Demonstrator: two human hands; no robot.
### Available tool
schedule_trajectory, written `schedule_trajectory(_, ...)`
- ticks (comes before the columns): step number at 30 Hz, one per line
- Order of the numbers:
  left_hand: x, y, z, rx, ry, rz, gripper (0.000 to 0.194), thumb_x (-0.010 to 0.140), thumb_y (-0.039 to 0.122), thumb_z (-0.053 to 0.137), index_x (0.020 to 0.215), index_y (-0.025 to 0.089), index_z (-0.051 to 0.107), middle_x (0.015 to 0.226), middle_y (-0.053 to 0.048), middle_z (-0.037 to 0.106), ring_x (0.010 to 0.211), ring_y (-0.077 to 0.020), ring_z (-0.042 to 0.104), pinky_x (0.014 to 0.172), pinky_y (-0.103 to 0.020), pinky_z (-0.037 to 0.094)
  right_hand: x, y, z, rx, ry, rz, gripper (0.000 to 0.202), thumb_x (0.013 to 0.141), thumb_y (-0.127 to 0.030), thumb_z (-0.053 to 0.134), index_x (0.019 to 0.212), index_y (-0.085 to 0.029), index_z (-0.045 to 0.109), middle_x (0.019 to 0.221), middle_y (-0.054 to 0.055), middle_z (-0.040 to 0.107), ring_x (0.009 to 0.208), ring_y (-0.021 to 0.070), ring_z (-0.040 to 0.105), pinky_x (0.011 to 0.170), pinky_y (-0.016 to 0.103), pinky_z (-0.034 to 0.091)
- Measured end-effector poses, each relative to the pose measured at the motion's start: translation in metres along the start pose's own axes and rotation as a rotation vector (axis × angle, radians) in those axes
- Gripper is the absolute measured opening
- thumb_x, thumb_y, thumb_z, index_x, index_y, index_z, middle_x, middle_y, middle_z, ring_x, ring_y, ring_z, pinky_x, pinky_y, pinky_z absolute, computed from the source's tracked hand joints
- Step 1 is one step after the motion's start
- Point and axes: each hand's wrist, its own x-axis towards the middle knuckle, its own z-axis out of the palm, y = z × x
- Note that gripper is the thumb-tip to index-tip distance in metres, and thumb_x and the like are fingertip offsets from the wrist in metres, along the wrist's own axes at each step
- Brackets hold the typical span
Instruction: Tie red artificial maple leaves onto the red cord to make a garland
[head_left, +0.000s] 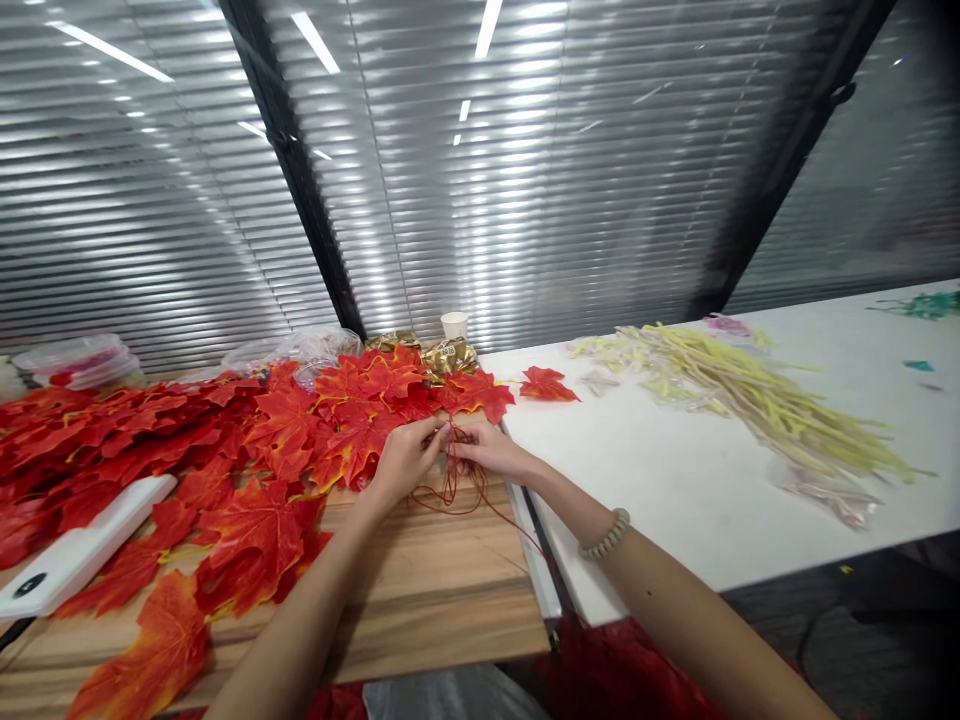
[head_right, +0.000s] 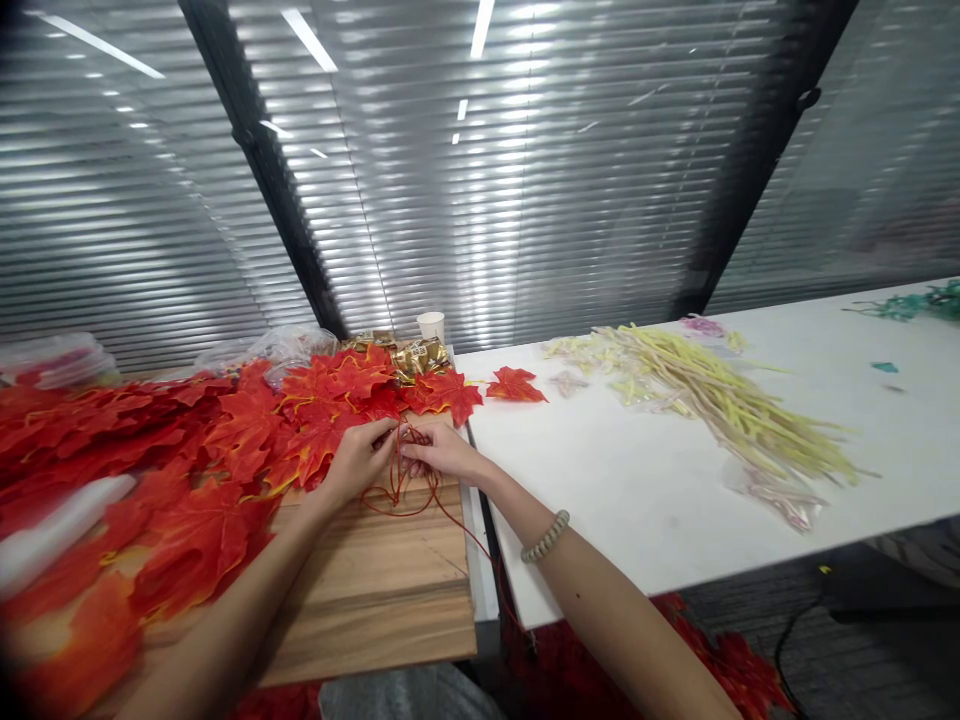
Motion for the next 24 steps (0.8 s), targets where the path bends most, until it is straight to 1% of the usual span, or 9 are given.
schedule_trajectory(4,-0.0002,-0.0001,0.0000,0.004,0.004,0.007,0.024,0.085,0.025,0.042,0.072,0.015,0.059,0.062,-0.001,0.059,0.054,-0.0101,0.049,0.052,-0.019,0.032,0.0005,0.0007,0.0000,-0.011,-0.004,-0.007,0.029,0.072,-0.042,0.061,0.071,-0.014,0.055,0.062,-0.001,0.057,0.050,0.0080,0.052,0.050,0.022,0.043)
schedule_trajectory(10,-0.0001,0.0001,-0.0001,0.013,-0.002,0.015,0.022,0.085,0.024,0.043,0.075,0.015,0.060,0.065,-0.002,0.060,0.055,-0.0103,0.050,0.053,-0.019,0.032,0.0013,0.0007,0.0003,-0.016,-0.003,-0.005,0.027,0.072,-0.040,0.061,0.073,-0.014,0.055,0.061,-0.002,0.056,0.049,0.0082,0.051,0.049,0.022,0.042)
schedule_trajectory(18,-0.0004,0.0015,-0.0009,0.059,-0.007,0.036,0.023,0.086,0.027,0.041,0.080,0.016,0.060,0.068,-0.004,0.062,0.058,-0.0118,0.053,0.057,-0.020,0.035,0.0014,0.0020,-0.0007,-0.007,-0.013,0.005,0.029,0.072,-0.042,0.062,0.075,-0.013,0.057,0.060,-0.002,0.053,0.052,0.0088,0.051,0.052,0.023,0.044)
schedule_trajectory(24,-0.0005,0.0021,-0.0011,0.077,-0.031,0.031,0.026,0.087,0.029,0.039,0.075,0.016,0.059,0.066,-0.003,0.061,0.056,-0.0115,0.051,0.055,-0.020,0.033,0.0011,0.0032,-0.0012,-0.045,-0.012,0.007,0.032,0.072,-0.044,0.061,0.075,-0.013,0.056,0.062,-0.001,0.055,0.051,0.0083,0.052,0.051,0.022,0.044)
